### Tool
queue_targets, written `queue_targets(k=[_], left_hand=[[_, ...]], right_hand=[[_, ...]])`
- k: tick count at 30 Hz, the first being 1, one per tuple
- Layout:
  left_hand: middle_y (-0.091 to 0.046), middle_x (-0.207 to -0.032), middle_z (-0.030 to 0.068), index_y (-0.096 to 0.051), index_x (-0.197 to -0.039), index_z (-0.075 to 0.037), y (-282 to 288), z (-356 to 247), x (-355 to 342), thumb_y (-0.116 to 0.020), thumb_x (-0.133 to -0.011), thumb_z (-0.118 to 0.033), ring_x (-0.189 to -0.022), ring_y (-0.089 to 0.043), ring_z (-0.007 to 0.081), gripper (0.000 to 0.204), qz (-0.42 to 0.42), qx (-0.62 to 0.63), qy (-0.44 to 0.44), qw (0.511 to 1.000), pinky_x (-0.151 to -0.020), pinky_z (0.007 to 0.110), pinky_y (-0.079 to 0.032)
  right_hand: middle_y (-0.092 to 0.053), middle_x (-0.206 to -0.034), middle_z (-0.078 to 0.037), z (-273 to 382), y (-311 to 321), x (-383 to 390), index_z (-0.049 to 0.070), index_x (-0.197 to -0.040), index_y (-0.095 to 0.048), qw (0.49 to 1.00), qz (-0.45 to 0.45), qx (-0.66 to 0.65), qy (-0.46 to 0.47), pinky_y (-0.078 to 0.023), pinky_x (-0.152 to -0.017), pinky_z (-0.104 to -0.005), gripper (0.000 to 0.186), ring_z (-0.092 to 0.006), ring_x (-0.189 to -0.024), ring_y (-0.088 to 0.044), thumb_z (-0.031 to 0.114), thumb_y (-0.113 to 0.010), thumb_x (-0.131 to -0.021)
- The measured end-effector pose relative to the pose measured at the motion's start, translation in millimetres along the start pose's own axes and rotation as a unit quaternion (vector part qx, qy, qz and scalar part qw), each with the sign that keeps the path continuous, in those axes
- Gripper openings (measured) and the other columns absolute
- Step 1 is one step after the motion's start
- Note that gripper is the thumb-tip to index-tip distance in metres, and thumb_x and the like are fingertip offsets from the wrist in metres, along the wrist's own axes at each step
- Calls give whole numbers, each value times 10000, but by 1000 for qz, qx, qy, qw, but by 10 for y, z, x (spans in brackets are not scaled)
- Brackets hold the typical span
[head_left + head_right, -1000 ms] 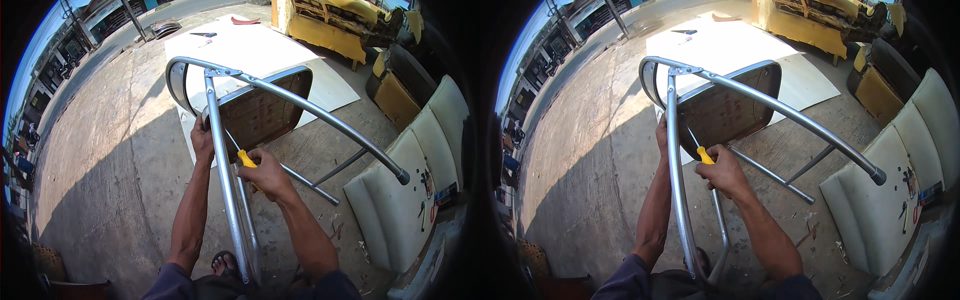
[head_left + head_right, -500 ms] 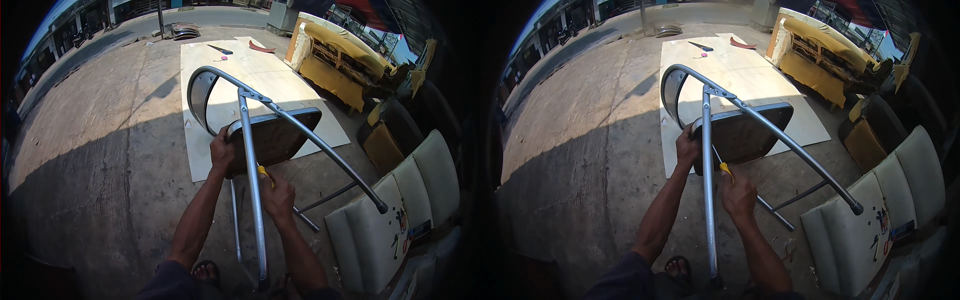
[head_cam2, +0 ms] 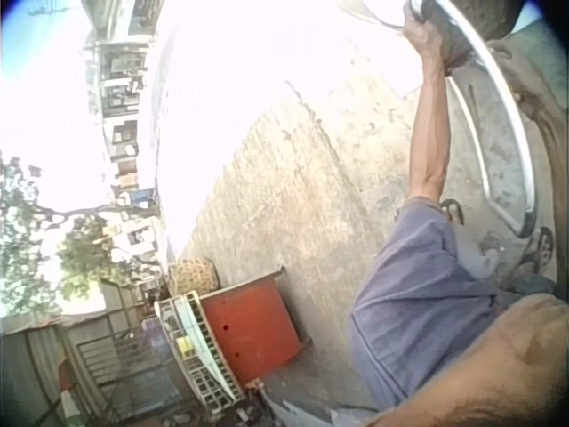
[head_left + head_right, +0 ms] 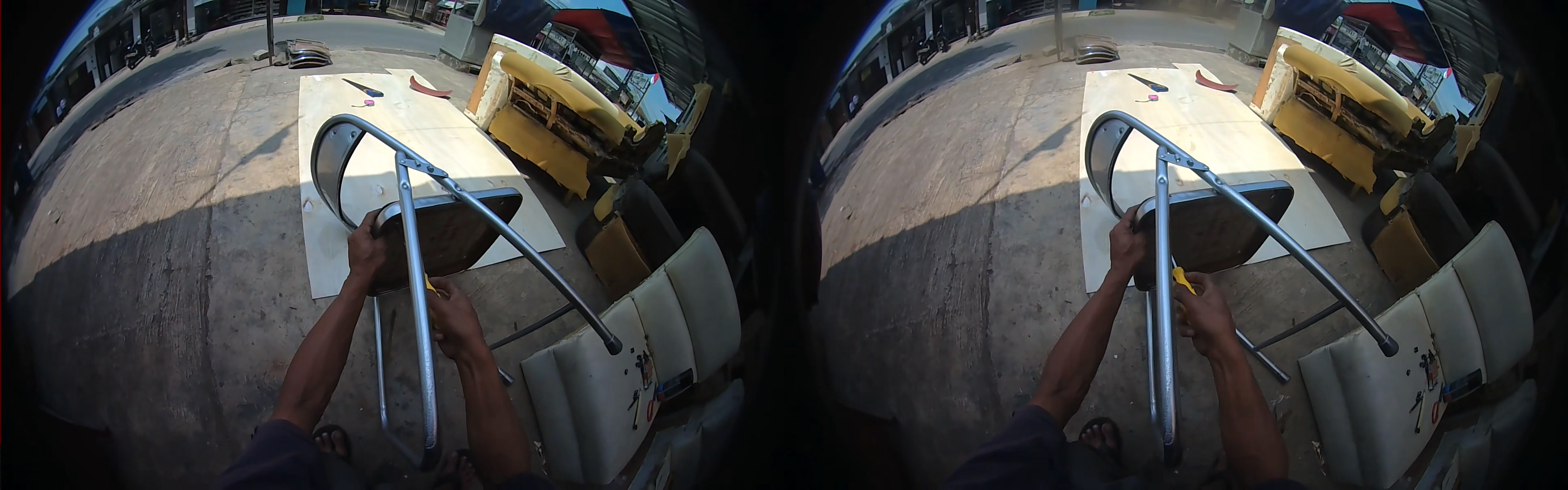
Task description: The person repairs a metal chair by using a screwdriver to tighten screws on the underside of the wooden seat and then presses the seat firmly into the frame.
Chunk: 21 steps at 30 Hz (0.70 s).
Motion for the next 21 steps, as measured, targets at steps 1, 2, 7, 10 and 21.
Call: queue_targets(k=[1,2,7,10,21], left_hand=[[-546,-658,100,-651,-1199,-72,-7,-18,8,-648,-819,-162,-604,-530,181,391,-4,4,-1,1000,-588,355,-443],[-552,-662,104,-650,-1202,-72,-13,-33,13,-645,-816,-159,-606,-536,183,395,-9,8,-2,1000,-591,355,-445],[-560,-669,113,-650,-1215,-82,-42,-3,-36,-649,-813,-156,-608,-545,182,408,4,0,-14,1000,-597,353,-451],[-538,-659,102,-648,-1224,-91,-67,27,-62,-648,-810,-151,-602,-524,168,418,11,8,-27,1000,-586,345,-440],[-551,-716,60,-631,-1248,-76,-181,118,-74,-569,-829,-73,-668,-528,150,424,41,36,-2,999,-642,312,-452]], right_hand=[[-654,-858,-59,70,-27,32,-11,-1181,-618,994,-39,84,57,-471,-454,-277,360,-122,-588,-622,201,-675,-897],[-650,-863,-54,148,-29,77,-2,-1180,-621,976,-78,168,113,-476,-456,-281,355,-128,-596,-628,205,-674,-896],[-600,-804,-43,116,101,5,35,-1190,-601,943,-100,238,211,-412,-400,-261,315,-112,-537,-571,226,-620,-940],[-534,-746,-24,-251,-44,-50,48,-1199,-549,956,118,-227,-142,-278,-343,-209,313,-52,-471,-447,214,-621,-944],[-617,-900,-109,-48,58,-72,-9,-1190,-554,968,-26,184,168,-446,-425,-308,339,-155,-617,-603,228,-580,-949]])
Point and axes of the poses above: each hand's wrist, its own x-axis away from the middle knuckle, its own y-axis out of the back of the hand, z = x × y, the point moved 8 cm from there along -x, towards the middle knuckle
